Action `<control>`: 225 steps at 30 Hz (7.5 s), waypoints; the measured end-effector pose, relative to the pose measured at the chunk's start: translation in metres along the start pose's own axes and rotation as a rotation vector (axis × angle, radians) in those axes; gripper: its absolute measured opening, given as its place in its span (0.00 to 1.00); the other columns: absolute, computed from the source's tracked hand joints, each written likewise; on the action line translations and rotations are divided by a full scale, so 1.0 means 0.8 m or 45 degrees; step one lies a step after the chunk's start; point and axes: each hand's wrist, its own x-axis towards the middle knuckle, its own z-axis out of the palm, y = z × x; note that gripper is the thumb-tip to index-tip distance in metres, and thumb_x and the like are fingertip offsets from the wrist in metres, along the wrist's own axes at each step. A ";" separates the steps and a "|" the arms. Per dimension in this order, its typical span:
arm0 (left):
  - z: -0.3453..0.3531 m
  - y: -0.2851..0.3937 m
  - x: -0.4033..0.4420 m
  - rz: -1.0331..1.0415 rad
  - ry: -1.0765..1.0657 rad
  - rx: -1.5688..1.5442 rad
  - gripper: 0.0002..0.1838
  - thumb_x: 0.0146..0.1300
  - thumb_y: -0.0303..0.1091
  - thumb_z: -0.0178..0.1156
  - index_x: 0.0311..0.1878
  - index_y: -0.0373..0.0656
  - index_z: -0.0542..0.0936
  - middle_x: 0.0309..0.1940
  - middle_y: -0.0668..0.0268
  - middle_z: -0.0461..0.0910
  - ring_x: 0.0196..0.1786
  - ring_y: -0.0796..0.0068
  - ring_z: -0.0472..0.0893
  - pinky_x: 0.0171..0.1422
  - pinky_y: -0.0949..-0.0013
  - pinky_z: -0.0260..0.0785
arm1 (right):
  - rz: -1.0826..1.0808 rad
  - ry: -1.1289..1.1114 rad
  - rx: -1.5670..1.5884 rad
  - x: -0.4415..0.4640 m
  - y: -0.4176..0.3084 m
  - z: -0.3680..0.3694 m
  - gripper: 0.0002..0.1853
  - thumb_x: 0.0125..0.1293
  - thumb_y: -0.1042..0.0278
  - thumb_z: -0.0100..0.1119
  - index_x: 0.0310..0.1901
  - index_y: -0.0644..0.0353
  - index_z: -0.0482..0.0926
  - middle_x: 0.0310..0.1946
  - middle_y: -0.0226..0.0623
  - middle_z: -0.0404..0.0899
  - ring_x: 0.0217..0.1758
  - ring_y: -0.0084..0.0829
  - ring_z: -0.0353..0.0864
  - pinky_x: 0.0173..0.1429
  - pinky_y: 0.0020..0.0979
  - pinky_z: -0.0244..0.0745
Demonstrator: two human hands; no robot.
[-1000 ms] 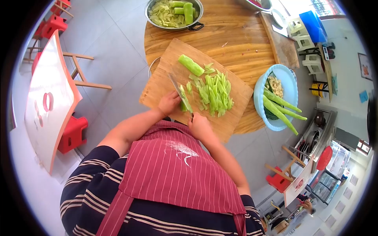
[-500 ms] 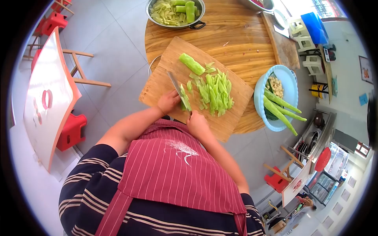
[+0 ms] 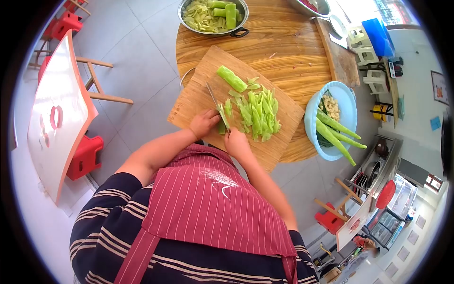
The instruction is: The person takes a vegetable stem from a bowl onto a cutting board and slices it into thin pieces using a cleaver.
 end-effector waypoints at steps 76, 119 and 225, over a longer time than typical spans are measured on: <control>0.005 0.011 -0.003 0.159 -0.100 -0.144 0.16 0.51 0.33 0.62 0.44 0.40 0.77 0.44 0.59 0.74 0.44 0.59 0.75 0.49 0.64 0.70 | -0.040 -0.019 0.051 -0.016 0.000 -0.034 0.14 0.60 0.63 0.49 0.39 0.68 0.74 0.30 0.59 0.78 0.37 0.58 0.78 0.44 0.51 0.73; 0.005 0.012 -0.004 0.163 -0.037 -0.057 0.14 0.50 0.33 0.62 0.41 0.41 0.77 0.41 0.61 0.75 0.43 0.61 0.75 0.46 0.65 0.71 | -0.023 -0.056 -0.023 -0.032 0.005 -0.022 0.13 0.59 0.65 0.51 0.35 0.69 0.75 0.29 0.59 0.77 0.36 0.57 0.77 0.42 0.48 0.72; -0.093 -0.054 0.154 -0.143 -0.967 -0.027 0.24 0.45 0.24 0.56 0.51 0.41 0.69 0.47 0.52 0.71 0.50 0.50 0.72 0.53 0.57 0.66 | 0.270 0.087 0.773 -0.025 0.112 -0.028 0.13 0.60 0.62 0.53 0.27 0.65 0.73 0.12 0.32 0.68 0.12 0.22 0.69 0.19 0.30 0.65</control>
